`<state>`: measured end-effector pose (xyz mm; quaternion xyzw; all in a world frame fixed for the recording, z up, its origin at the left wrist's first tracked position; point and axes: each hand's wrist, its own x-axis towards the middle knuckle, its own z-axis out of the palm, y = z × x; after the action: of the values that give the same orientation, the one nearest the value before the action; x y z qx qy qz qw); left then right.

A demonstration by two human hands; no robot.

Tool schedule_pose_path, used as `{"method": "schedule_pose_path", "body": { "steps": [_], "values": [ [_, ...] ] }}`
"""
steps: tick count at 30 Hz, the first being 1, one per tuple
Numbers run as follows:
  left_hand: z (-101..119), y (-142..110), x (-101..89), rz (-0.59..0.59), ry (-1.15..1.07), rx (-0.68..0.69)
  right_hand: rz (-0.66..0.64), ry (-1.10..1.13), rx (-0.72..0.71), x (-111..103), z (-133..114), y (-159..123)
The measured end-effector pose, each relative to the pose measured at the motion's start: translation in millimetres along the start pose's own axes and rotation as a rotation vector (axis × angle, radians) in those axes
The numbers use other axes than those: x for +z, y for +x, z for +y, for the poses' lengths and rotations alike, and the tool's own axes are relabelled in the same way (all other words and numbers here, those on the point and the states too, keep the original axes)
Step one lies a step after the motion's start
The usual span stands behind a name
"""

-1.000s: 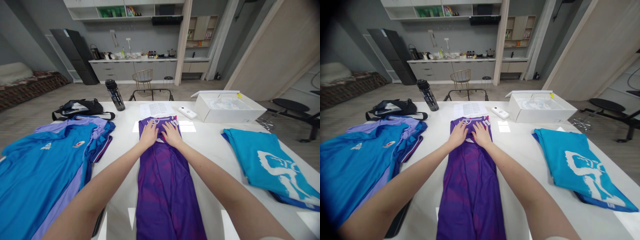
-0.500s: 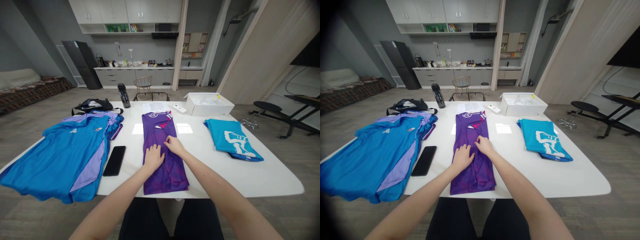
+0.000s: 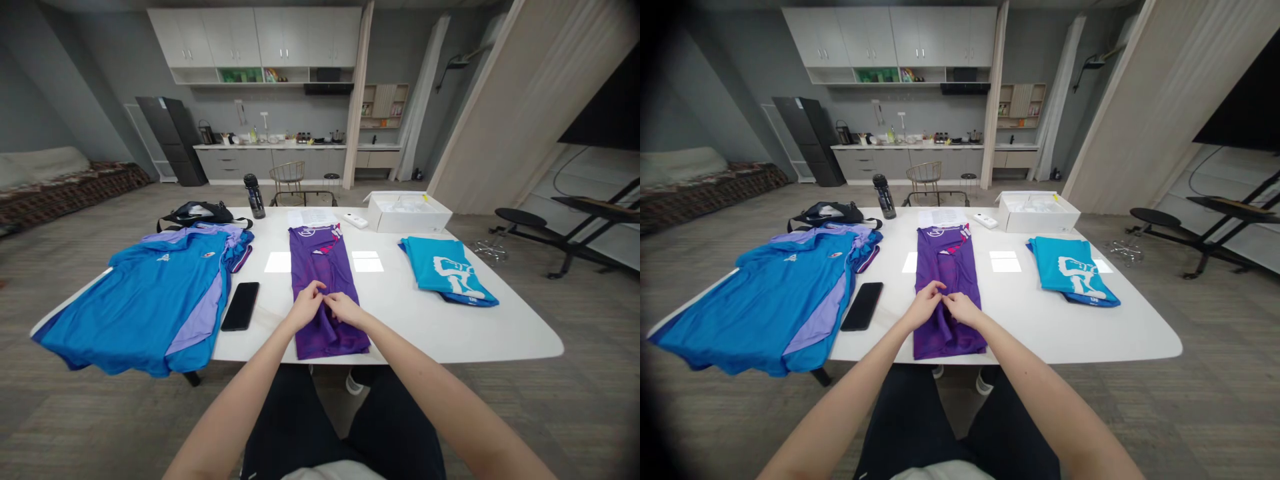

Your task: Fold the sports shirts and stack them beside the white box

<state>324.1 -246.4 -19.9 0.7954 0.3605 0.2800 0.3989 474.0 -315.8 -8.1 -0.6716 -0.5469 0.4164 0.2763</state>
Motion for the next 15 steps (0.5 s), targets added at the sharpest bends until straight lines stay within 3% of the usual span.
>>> {"method": "schedule_pose_path", "body": {
  "steps": [3,6,11,15],
  "values": [
    [-6,3,-6.0,-0.049,-0.088,-0.010,-0.109,0.319,0.158,14,-1,-19],
    [-6,4,-11.3,-0.160,-0.028,-0.020,-0.167,0.306,0.243,23,-4,-36],
    [-10,2,-12.2,-0.045,0.405,0.154,-0.340,0.305,0.384,21,-6,-51],
    [-21,-3,-3.9,-0.155,0.666,0.157,-0.501,0.366,0.477,18,-2,-57]
  ]
}}
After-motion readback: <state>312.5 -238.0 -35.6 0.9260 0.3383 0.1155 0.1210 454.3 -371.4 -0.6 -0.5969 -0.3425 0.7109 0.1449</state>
